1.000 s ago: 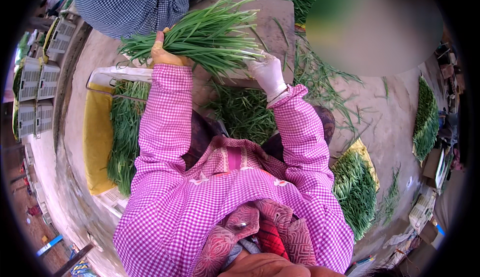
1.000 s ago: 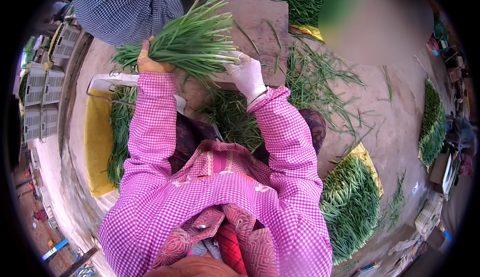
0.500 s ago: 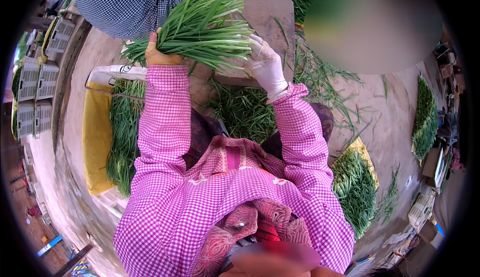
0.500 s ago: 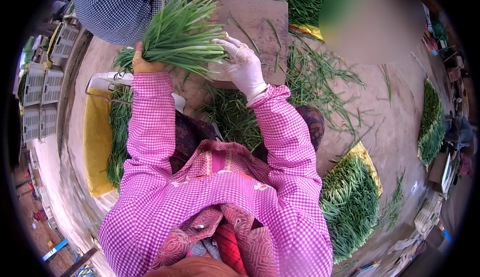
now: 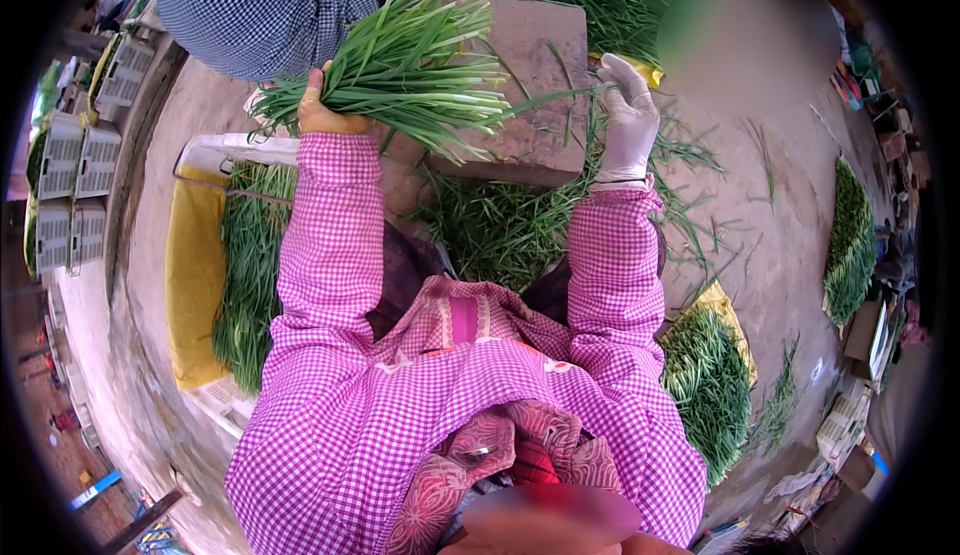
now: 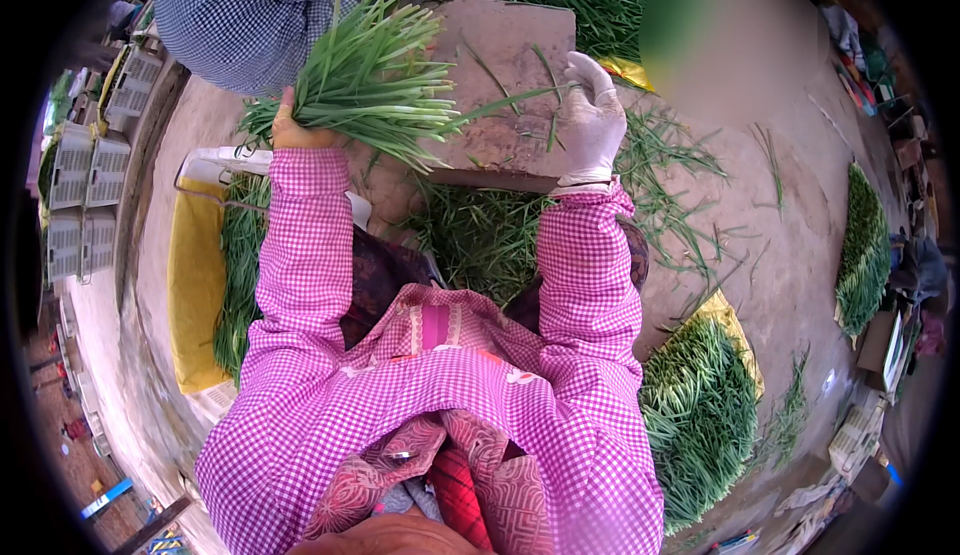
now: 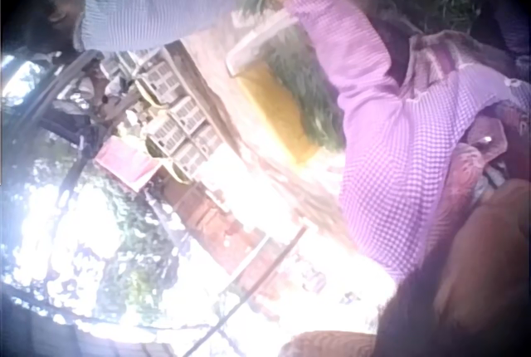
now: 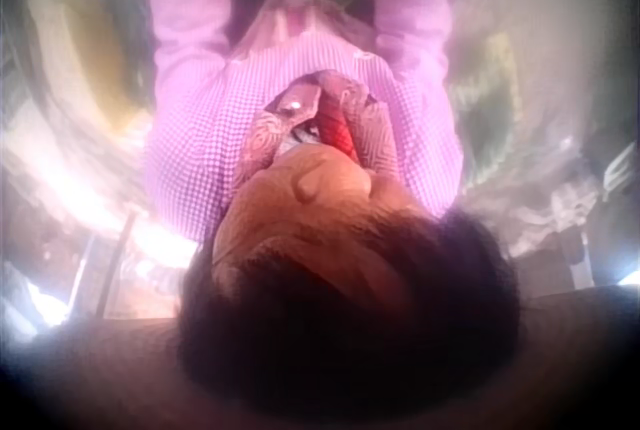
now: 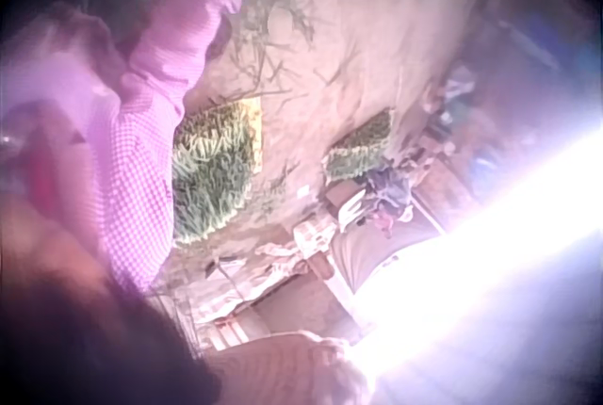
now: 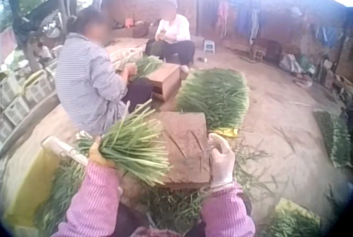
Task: The person sorts bunches of green onions by hand, pulling individual stalks from a bundle, cleaning them of loose debris, and placing the organized bunches into a plastic crate.
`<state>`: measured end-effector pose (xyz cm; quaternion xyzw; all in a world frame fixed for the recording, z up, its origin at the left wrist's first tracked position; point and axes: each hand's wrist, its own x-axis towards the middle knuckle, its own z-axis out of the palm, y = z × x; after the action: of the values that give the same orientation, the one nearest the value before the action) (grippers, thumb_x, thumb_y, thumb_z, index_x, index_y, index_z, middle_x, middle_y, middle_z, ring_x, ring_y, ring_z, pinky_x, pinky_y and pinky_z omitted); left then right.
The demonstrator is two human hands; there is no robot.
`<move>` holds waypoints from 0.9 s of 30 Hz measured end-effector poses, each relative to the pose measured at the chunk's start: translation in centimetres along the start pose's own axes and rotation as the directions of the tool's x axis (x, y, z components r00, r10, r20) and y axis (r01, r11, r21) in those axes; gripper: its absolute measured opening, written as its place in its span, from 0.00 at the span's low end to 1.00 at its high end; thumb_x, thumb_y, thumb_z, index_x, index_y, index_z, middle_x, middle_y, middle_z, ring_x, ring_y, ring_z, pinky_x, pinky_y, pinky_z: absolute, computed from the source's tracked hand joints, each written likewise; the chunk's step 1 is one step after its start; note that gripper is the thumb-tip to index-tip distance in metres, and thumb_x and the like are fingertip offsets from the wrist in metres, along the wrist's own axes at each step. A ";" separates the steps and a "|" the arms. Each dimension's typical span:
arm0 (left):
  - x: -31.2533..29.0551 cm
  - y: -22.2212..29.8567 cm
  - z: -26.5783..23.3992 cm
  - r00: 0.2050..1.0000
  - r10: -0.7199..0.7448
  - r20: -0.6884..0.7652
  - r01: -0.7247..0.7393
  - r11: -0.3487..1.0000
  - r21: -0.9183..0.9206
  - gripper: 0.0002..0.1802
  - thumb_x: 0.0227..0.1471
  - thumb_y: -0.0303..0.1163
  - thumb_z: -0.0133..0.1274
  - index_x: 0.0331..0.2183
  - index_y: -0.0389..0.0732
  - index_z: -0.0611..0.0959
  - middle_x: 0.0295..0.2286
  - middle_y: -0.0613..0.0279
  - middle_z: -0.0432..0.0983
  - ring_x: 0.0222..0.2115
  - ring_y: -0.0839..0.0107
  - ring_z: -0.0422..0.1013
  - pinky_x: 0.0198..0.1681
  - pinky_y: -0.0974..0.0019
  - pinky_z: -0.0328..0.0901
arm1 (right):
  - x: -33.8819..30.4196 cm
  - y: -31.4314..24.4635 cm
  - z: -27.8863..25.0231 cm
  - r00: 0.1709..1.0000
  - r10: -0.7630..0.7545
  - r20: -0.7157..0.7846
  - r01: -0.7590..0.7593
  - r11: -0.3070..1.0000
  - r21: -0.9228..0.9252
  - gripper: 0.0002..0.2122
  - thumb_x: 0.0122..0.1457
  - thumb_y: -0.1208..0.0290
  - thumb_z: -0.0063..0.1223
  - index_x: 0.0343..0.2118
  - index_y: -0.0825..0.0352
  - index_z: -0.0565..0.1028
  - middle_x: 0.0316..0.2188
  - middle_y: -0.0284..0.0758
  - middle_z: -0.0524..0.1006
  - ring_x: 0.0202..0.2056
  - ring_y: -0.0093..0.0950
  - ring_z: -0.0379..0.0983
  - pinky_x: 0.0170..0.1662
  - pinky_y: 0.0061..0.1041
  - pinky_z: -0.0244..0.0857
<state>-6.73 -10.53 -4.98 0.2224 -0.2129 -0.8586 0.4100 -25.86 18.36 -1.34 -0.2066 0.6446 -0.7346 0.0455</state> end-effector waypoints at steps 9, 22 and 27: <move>-3.2 -2.8 4.7 0.995 -0.054 -0.088 0.061 0.995 0.076 0.14 0.57 0.35 0.44 0.36 0.32 0.76 0.37 0.48 0.76 0.38 0.57 0.72 0.45 0.52 0.68 | -3.5 0.5 3.6 0.720 0.201 0.664 -0.464 0.851 0.245 0.23 0.54 0.64 0.58 0.51 0.70 0.68 0.41 0.36 0.75 0.40 0.22 0.69 0.45 0.23 0.64; -1.6 0.4 2.3 0.999 0.015 -0.028 -0.014 0.999 0.045 0.25 0.57 0.43 0.36 0.49 0.36 0.72 0.49 0.49 0.68 0.49 0.51 0.64 0.53 0.43 0.57 | -0.5 0.0 -2.0 0.984 0.051 0.170 -0.047 0.999 -0.026 0.11 0.56 0.74 0.53 0.42 0.68 0.75 0.40 0.34 0.76 0.39 0.21 0.71 0.44 0.19 0.64; -1.2 0.4 1.4 0.994 -0.050 0.092 0.054 0.998 -0.040 0.25 0.57 0.42 0.36 0.48 0.36 0.72 0.48 0.49 0.69 0.48 0.51 0.65 0.53 0.43 0.58 | -3.2 -0.3 1.8 0.867 -0.040 0.496 0.033 0.999 0.023 0.16 0.52 0.72 0.58 0.45 0.64 0.74 0.38 0.31 0.77 0.37 0.19 0.71 0.43 0.20 0.65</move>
<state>-6.59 -9.55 -3.42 0.1797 -0.2075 -0.8825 0.3819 -22.21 17.87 -1.67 -0.4002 0.6022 -0.6620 0.1972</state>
